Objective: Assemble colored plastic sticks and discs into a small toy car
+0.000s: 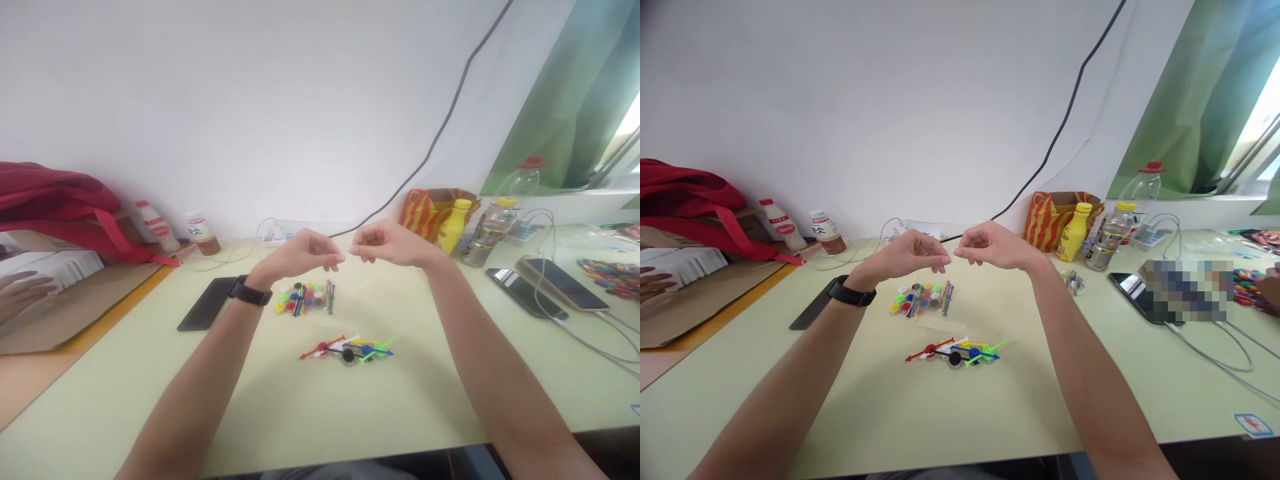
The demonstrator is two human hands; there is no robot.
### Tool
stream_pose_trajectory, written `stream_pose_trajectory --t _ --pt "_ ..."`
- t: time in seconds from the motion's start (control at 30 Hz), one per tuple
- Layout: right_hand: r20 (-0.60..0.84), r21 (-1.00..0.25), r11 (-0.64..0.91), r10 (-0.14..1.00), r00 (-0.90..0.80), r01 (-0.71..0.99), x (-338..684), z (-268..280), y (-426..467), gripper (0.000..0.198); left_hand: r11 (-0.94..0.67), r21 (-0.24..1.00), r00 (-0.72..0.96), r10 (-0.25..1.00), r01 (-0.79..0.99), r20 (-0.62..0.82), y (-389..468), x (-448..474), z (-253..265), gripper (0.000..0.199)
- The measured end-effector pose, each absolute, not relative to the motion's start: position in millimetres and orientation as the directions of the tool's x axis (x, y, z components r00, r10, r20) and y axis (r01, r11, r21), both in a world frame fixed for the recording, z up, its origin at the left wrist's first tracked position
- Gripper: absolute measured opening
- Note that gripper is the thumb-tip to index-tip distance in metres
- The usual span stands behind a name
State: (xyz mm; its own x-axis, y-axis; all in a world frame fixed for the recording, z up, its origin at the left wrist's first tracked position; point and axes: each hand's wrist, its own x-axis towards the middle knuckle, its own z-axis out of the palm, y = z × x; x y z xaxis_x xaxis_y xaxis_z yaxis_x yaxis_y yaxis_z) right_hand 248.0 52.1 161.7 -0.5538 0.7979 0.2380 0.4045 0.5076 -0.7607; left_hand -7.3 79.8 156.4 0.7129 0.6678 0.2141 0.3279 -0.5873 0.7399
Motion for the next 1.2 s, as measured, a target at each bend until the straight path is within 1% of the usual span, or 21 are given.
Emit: stream_pose_trajectory --t 0.07,0.2,0.3,0.4,0.53,0.6,0.67,0.73,0.8,0.83,0.93,1.0,1.07,1.2 --pt "0.227 -0.788 0.481 0.807 -0.546 0.383 247 157 57 0.037 -0.581 0.75 0.652 0.707 0.315 0.274 86 -9 153 0.037" --pt "0.224 -0.87 0.411 0.822 -0.524 0.272 243 147 67 0.042 -0.572 0.79 0.447 0.779 0.221 0.439 101 -13 144 0.038" --pt "0.21 -0.895 0.384 0.812 -0.544 0.227 240 142 72 0.044 -0.587 0.783 0.356 0.791 0.207 0.498 108 -20 143 0.036" --pt "0.187 -0.876 0.387 0.822 -0.538 0.287 242 142 72 0.042 -0.605 0.752 0.408 0.775 0.26 0.482 106 -29 148 0.034" --pt "0.101 -0.848 0.389 0.785 -0.612 0.359 245 144 70 0.032 -0.599 0.728 0.572 0.742 0.333 0.349 99 -29 154 0.037" --pt "0.091 -0.842 0.401 0.766 -0.637 0.362 245 142 70 0.027 -0.612 0.719 0.622 0.713 0.329 0.323 97 -25 154 0.035" --pt "0.112 -0.838 0.418 0.76 -0.641 0.35 245 140 71 0.026 -0.614 0.719 0.615 0.716 0.327 0.332 97 -21 153 0.039" --pt "0.143 -0.841 0.432 0.76 -0.634 0.327 248 139 73 0.038 -0.595 0.732 0.556 0.75 0.333 0.357 99 -22 152 0.042" --pt "0.193 -0.842 0.444 0.779 -0.597 0.306 254 138 74 0.05 -0.565 0.751 0.489 0.789 0.341 0.371 101 -25 152 0.043" --pt "0.226 -0.839 0.452 0.797 -0.561 0.304 257 138 75 0.053 -0.551 0.76 0.463 0.804 0.344 0.373 102 -27 153 0.044" --pt "0.352 -0.8 0.487 0.854 -0.382 0.351 262 140 77 0.051 -0.537 0.775 0.408 0.824 0.335 0.394 102 -31 156 0.045" --pt "0.414 -0.779 0.493 0.869 -0.272 0.388 262 141 77 0.048 -0.544 0.776 0.382 0.823 0.318 0.421 102 -31 158 0.046" --pt "0.422 -0.798 0.475 0.879 -0.22 0.37 261 141 77 0.046 -0.554 0.777 0.362 0.819 0.298 0.445 102 -31 159 0.046" --pt "0.323 -0.907 0.374 0.912 -0.253 0.193 259 140 78 0.042 -0.576 0.774 0.318 0.809 0.263 0.494 105 -33 160 0.046"
